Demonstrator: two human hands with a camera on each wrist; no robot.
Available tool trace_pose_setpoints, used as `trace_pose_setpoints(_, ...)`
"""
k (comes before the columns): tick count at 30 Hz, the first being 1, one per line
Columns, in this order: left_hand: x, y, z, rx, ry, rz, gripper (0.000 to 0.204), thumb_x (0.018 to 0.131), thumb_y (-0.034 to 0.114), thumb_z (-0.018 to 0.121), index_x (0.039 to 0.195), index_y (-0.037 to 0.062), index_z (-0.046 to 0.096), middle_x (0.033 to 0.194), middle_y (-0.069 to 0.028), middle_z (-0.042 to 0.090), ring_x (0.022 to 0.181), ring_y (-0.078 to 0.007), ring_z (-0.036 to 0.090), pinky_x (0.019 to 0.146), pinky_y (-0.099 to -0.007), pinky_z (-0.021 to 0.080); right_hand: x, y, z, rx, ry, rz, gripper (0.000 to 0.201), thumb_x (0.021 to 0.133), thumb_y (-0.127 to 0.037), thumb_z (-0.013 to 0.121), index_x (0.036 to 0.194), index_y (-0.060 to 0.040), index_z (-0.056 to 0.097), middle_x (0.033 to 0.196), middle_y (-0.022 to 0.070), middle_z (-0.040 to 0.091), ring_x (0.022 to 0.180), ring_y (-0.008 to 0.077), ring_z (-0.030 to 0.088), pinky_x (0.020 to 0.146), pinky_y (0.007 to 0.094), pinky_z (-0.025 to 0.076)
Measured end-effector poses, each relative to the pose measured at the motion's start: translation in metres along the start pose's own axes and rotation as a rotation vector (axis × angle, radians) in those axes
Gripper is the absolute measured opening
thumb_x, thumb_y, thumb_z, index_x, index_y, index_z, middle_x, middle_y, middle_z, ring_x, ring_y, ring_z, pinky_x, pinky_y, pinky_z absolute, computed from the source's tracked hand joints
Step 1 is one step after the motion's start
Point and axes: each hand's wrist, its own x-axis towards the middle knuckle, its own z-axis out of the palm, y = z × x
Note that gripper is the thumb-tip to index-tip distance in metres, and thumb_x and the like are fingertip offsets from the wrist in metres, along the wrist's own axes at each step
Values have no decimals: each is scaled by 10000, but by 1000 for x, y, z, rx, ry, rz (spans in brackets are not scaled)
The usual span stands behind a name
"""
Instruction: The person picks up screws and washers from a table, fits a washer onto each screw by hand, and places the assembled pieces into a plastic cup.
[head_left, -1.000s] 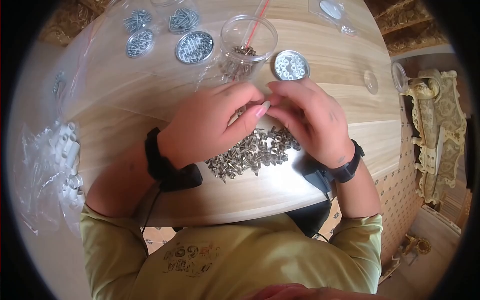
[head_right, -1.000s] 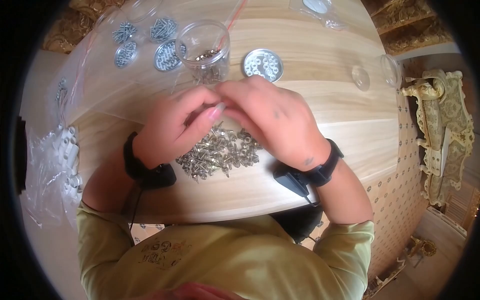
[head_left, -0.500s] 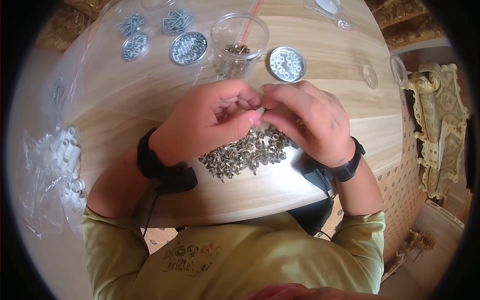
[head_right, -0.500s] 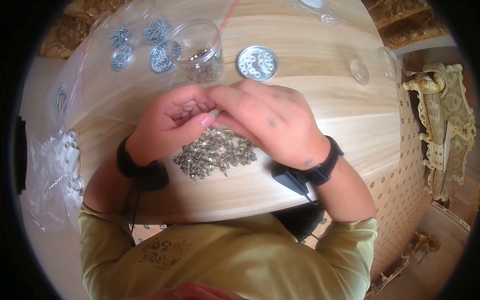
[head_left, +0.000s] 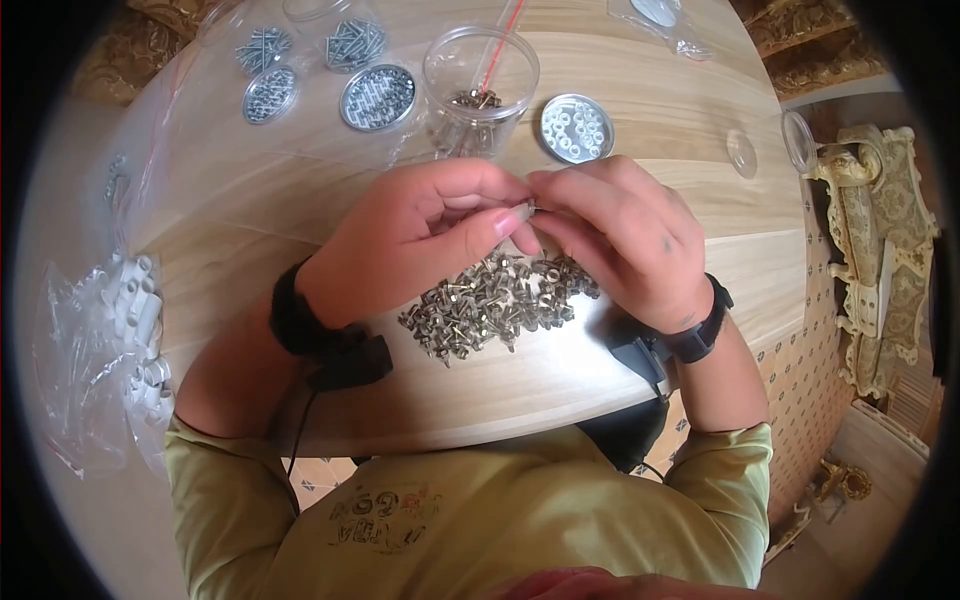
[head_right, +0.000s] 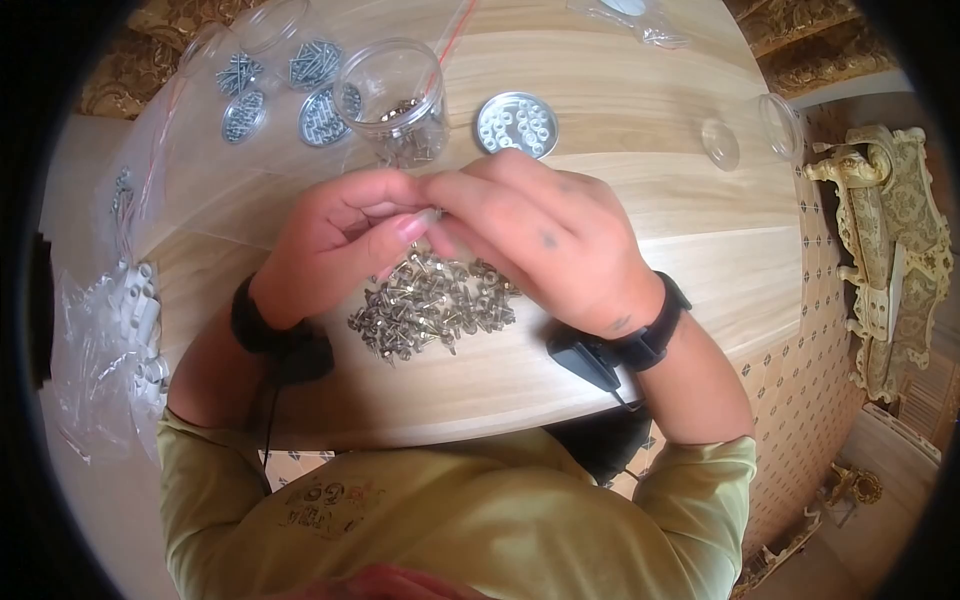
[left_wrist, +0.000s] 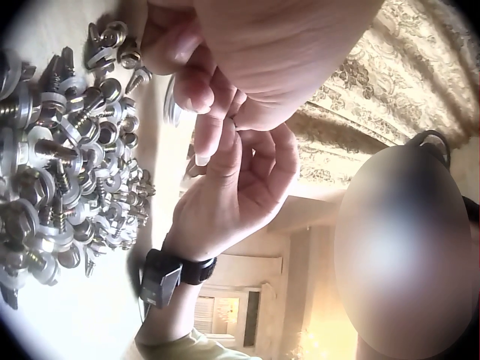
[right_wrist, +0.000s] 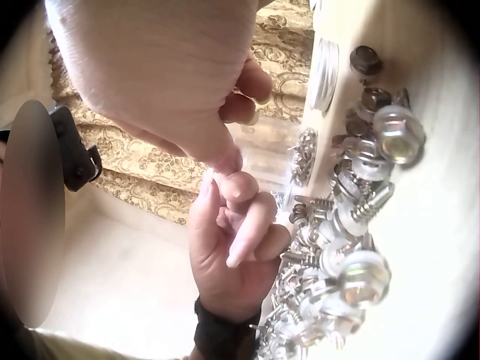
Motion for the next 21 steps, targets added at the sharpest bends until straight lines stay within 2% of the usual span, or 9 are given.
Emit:
trace_pose_setpoints(2, -1, 3, 0, 19, 0, -36, 246, 1060, 35, 534, 1284, -27, 613, 1098, -86, 745, 891, -58, 645, 763, -211, 509, -1, 2, 2, -1, 7, -17, 358, 786, -41, 827, 1119, -32, 696, 925, 70, 692, 746, 216, 693, 604, 312, 567)
trace_pose_setpoints(3, -1, 0, 1, 19, 0, -36, 246, 1060, 35, 534, 1284, -27, 613, 1098, -86, 745, 891, -58, 645, 763, -211, 509, -1, 2, 2, -1, 8, -17, 358, 786, -41, 827, 1119, -32, 696, 925, 70, 692, 746, 216, 693, 604, 312, 567)
trace_pose_setpoints(5, -1, -8, 2, 33, 6, 36, 250, 1050, -5, 523, 1283, -54, 600, 1106, -121, 744, 1016, -128, 692, 903, -273, 543, -3, 3, 1, -26, -18, -12, 329, 779, -64, 841, 1080, -55, 709, 918, 57, 678, 732, 210, 683, 593, 312, 561)
trace_pose_setpoints(9, -2, -4, 1, 36, 1, -34, 248, 1042, -34, 518, 1275, -73, 594, 1115, -148, 742, 1118, -187, 697, 1013, -329, 530, -5, 4, 1, -31, -29, 8, 297, 776, -90, 854, 1040, -74, 719, 913, 46, 666, 722, 208, 676, 584, 313, 556)
trace_pose_setpoints(12, -2, -7, 2, 39, 11, -13, 238, 1053, -8, 516, 1268, -65, 601, 1118, -137, 745, 1091, -166, 695, 971, -304, 532, -5, 4, 1, -16, -26, 0, 276, 776, -108, 863, 1014, -79, 726, 914, 43, 666, 715, 207, 674, 583, 314, 555)
trace_pose_setpoints(14, -2, -8, 2, 68, 21, 13, 233, 1068, 42, 522, 1265, -42, 613, 1098, -111, 757, 940, -96, 676, 836, -244, 532, -4, 2, 0, -15, -20, 40, 253, 783, -119, 863, 994, -78, 729, 911, 42, 665, 708, 204, 673, 582, 312, 554)
trace_pose_setpoints(15, -2, -6, 2, 67, 22, 13, 233, 1068, 42, 522, 1265, -42, 613, 1098, -111, 757, 940, -96, 676, 836, -244, 532, -4, 2, 0, -15, -20, 40, 253, 783, -119, 863, 994, -78, 729, 911, 42, 665, 708, 204, 673, 582, 312, 554)
trace_pose_setpoints(17, -2, 0, 1, 114, 12, -32, 235, 1079, 88, 525, 1267, -15, 622, 1077, -82, 767, 776, -27, 590, 689, -193, 479, -3, 1, -1, -40, -30, 41, 251, 776, -118, 862, 987, -79, 731, 913, 42, 667, 705, 202, 673, 581, 312, 553)
trace_pose_setpoints(21, -3, -4, 1, 77, 19, -16, 246, 1079, 98, 531, 1283, -3, 622, 1069, -71, 772, 700, 2, 520, 624, -176, 442, -3, 1, -2, -63, -24, 35, 260, 766, -109, 857, 993, -81, 734, 918, 41, 668, 707, 202, 672, 582, 311, 552)
